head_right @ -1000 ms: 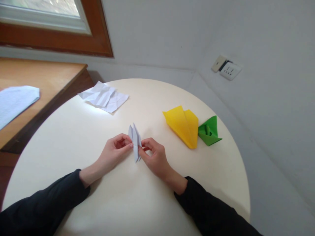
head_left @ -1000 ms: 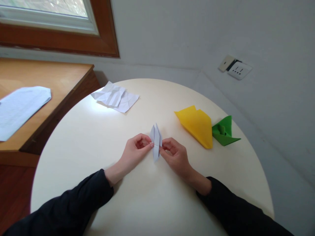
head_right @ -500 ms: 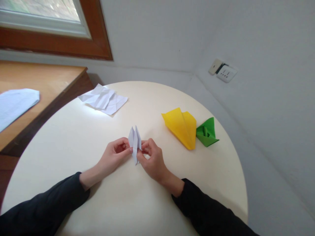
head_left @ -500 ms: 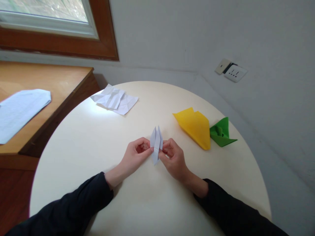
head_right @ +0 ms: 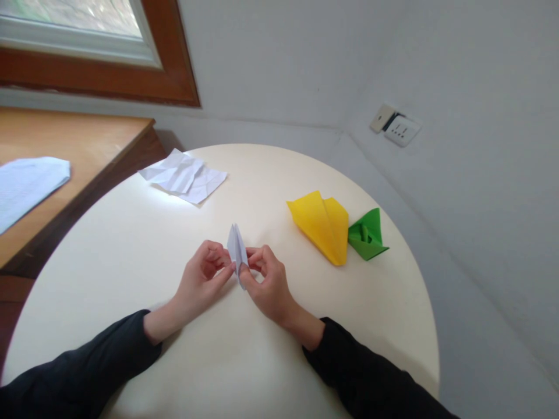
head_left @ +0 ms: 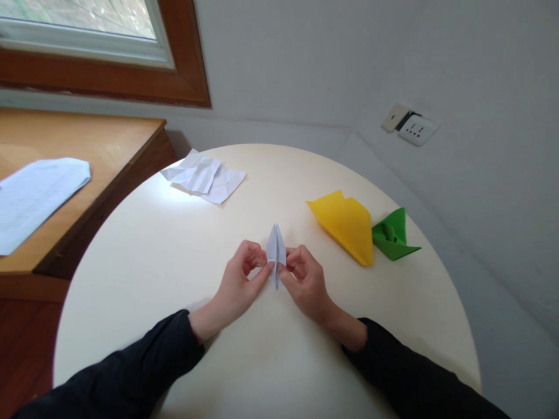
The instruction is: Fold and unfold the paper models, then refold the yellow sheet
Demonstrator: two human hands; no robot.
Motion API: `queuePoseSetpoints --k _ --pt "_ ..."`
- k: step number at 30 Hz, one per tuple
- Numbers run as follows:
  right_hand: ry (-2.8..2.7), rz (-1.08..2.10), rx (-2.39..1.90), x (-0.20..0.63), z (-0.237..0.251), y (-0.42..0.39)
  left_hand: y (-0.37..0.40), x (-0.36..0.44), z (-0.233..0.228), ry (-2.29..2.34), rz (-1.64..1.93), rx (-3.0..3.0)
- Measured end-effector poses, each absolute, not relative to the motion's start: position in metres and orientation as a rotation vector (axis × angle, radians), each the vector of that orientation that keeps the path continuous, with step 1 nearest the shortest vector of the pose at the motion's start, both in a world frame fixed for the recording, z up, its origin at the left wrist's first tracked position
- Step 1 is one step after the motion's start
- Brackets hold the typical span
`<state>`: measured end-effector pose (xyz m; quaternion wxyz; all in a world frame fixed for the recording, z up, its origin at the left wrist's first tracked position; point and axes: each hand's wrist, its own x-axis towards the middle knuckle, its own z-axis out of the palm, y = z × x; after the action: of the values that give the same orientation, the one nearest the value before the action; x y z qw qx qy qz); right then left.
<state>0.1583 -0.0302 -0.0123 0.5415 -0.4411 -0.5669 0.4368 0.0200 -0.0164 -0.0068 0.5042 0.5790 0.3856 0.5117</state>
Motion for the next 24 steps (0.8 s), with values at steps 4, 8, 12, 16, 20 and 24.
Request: queuePoseSetpoints --k 4,8,12,16,20,24 --pt "-1.317 1.071 -1.027 0.156 -0.012 -0.030 -0.020 0.017 -0.001 0.918 1.192 1.527" --pt "-1.330 1.020 -0.986 0.156 -0.012 -0.029 -0.022 0.016 0.000 0.878 1.169 1.492" --pt "-1.384 0.971 -0.983 0.158 -0.013 -0.030 -0.019 0.018 -0.004 0.921 1.184 1.443" --pt "-1.377 1.032 -1.009 0.159 -0.012 -0.029 -0.014 0.018 -0.003 0.984 1.145 1.324" --pt "-1.268 1.160 -1.043 0.161 -0.009 -0.025 -0.009 0.016 -0.002 1.048 1.092 1.213" --pt "-1.208 1.225 -1.120 0.164 -0.008 -0.022 -0.008 0.016 -0.004 1.077 1.066 1.161"
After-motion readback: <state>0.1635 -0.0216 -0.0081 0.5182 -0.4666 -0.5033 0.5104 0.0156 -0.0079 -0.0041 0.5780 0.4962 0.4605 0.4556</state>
